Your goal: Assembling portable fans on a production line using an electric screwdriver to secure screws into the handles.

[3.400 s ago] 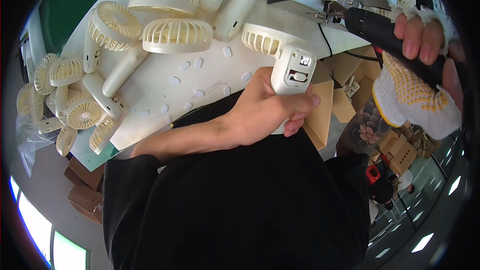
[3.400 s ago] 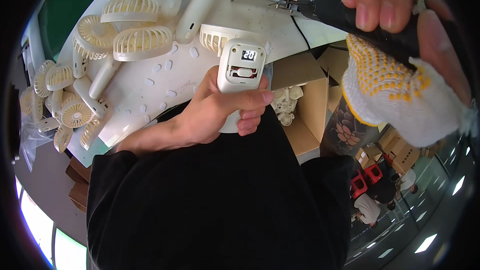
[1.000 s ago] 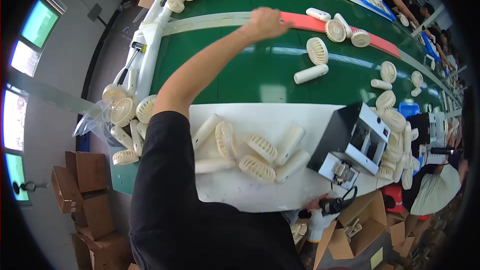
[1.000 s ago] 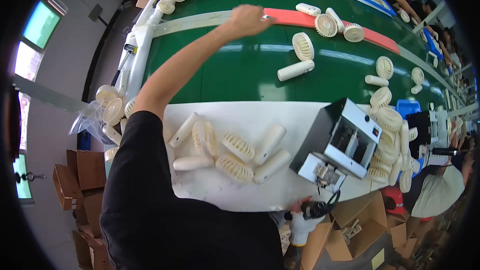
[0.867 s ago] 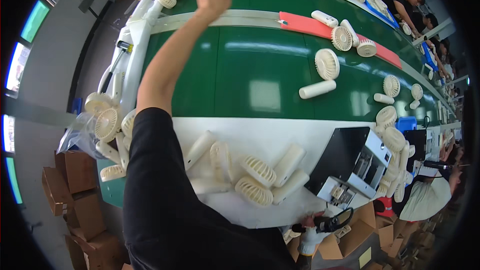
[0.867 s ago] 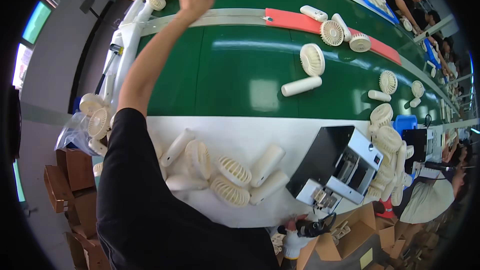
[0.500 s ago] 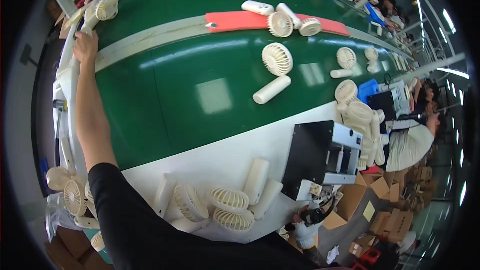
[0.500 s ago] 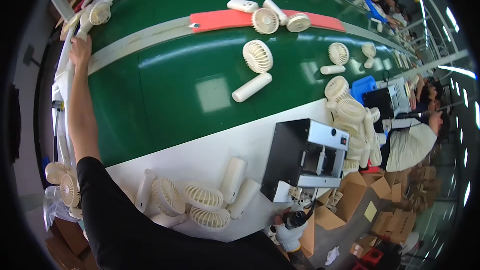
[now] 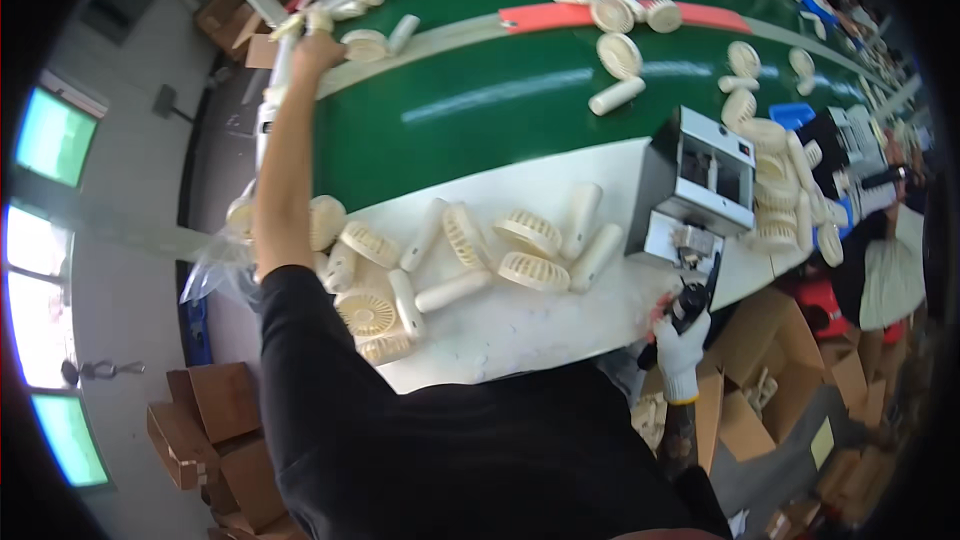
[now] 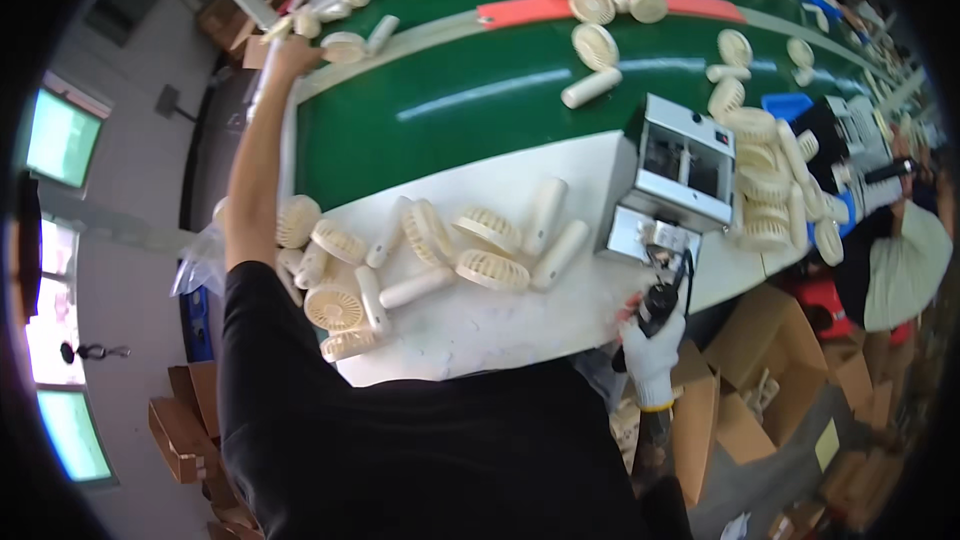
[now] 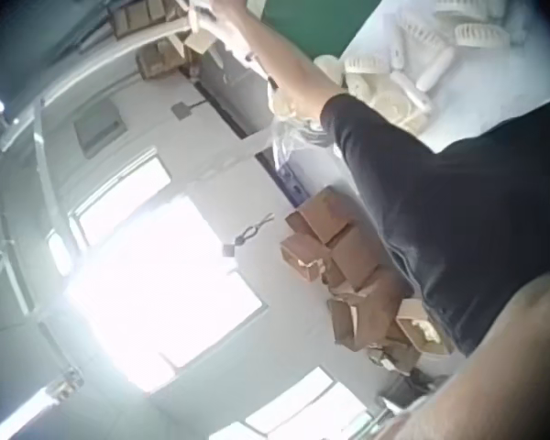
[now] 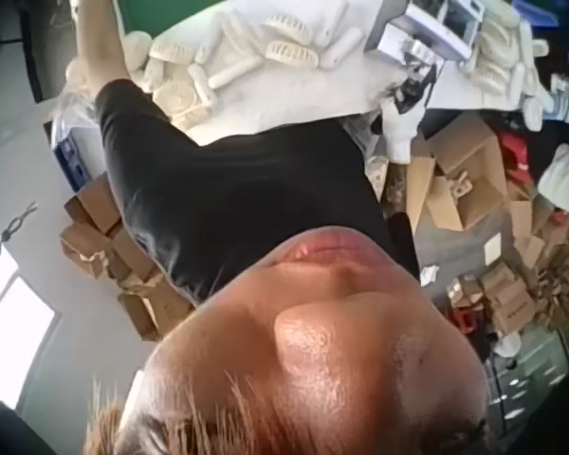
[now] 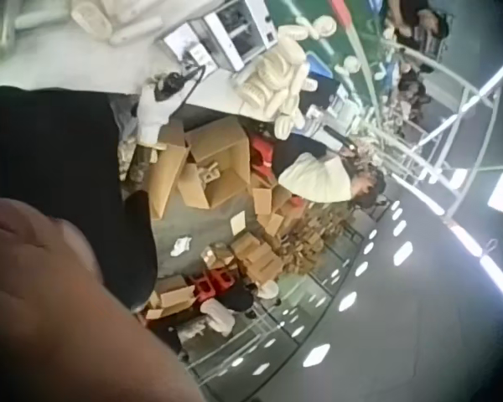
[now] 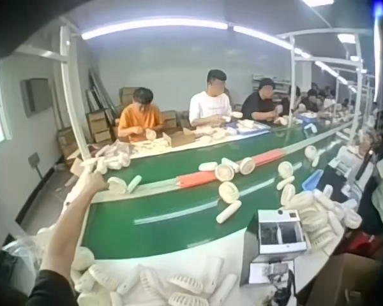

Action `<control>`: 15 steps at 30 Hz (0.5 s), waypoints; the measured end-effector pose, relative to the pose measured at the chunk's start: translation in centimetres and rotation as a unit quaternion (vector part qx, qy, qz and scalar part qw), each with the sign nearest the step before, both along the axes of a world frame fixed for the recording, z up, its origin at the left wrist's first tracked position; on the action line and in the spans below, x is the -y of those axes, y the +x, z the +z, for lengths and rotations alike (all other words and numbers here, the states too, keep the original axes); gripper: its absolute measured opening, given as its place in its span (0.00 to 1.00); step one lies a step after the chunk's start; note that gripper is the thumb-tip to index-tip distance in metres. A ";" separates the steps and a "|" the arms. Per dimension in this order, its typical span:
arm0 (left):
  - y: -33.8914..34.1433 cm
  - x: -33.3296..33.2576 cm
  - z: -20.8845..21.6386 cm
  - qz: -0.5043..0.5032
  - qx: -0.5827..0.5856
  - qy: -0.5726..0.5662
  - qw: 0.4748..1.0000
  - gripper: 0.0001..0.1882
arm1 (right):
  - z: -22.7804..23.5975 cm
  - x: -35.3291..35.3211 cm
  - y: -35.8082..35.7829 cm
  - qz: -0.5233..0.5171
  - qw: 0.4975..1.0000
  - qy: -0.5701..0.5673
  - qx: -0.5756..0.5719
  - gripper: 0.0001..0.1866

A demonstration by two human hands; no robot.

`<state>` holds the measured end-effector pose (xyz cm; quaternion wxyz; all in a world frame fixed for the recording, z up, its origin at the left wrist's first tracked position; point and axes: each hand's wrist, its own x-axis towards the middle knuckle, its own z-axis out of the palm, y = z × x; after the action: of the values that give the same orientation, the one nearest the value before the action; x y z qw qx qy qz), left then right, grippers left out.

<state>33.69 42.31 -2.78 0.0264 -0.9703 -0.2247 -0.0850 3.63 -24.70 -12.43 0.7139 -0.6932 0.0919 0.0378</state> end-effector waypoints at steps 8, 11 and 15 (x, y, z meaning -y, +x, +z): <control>2.9 2.2 -5.9 -0.316 0.125 -0.091 0.936 0.59 | 0.5 -1.2 -1.6 -0.086 0.995 -0.021 0.034 0.19; 2.0 5.5 -4.6 -0.246 0.036 -0.110 0.962 0.33 | 3.1 -1.0 0.2 0.022 0.993 -0.113 0.016 0.18; 4.5 14.3 -1.5 -0.394 0.023 -0.090 0.915 0.25 | 5.3 -0.9 1.1 0.089 0.994 -0.024 -0.050 0.16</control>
<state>38.15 28.03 -4.25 -0.1016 -0.9763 0.1681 -0.0907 4.76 -23.78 -7.17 0.6855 -0.7127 0.0663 0.1335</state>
